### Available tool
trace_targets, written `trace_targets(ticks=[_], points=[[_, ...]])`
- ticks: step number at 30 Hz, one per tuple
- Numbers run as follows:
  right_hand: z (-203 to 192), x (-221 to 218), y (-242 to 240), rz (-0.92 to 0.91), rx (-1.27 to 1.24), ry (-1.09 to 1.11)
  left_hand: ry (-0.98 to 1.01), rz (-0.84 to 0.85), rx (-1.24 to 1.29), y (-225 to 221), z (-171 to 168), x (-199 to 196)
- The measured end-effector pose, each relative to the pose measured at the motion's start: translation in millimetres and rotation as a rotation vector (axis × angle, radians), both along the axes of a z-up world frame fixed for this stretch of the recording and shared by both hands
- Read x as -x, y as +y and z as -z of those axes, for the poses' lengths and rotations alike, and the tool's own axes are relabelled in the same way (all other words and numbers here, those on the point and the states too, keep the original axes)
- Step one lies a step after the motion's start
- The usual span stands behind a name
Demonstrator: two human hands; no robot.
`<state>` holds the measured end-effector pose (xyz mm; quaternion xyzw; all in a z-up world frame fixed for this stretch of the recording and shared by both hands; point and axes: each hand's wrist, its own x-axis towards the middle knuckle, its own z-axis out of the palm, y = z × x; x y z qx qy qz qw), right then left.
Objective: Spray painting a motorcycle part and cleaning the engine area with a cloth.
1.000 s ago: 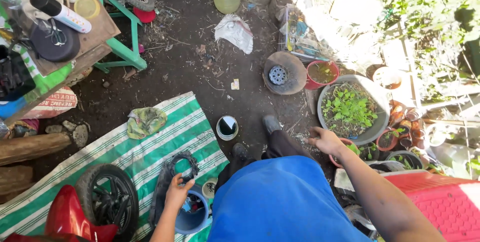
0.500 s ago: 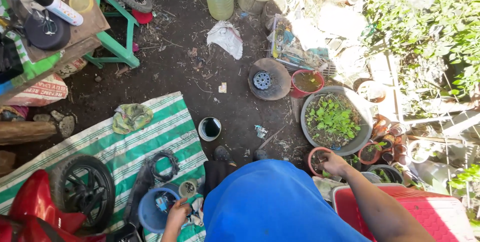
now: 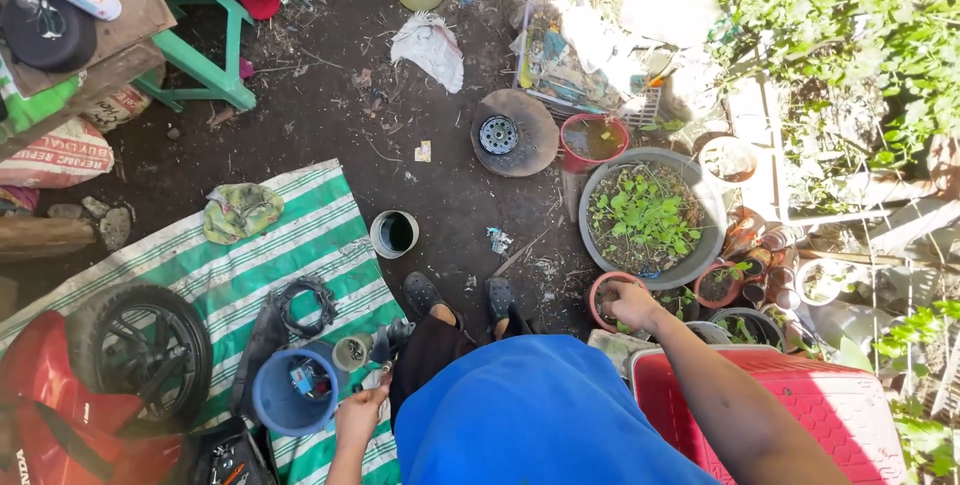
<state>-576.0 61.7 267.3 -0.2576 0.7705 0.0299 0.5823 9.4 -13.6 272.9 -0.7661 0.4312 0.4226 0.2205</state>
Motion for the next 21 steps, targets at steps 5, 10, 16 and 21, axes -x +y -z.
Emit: trace_targets(ticks=[5,10,16,21], points=[[19.9,-8.0,33.4,0.058,0.033,-0.028,-0.001,-0.119,0.102,-8.9,-4.8,-15.7],[34.3,-6.2,69.2,0.082,-0.036,0.027,0.031,-0.225,0.178,-25.9,-13.7,-17.8],[14.2,-27.7,90.2,0.241,-0.045,0.086,0.021,-0.016,0.167,-63.9,7.9,-18.8],[21.8,-78.7,105.1,0.267,-0.009,0.098,0.22,0.003,0.207,-98.0,19.1,-39.9]])
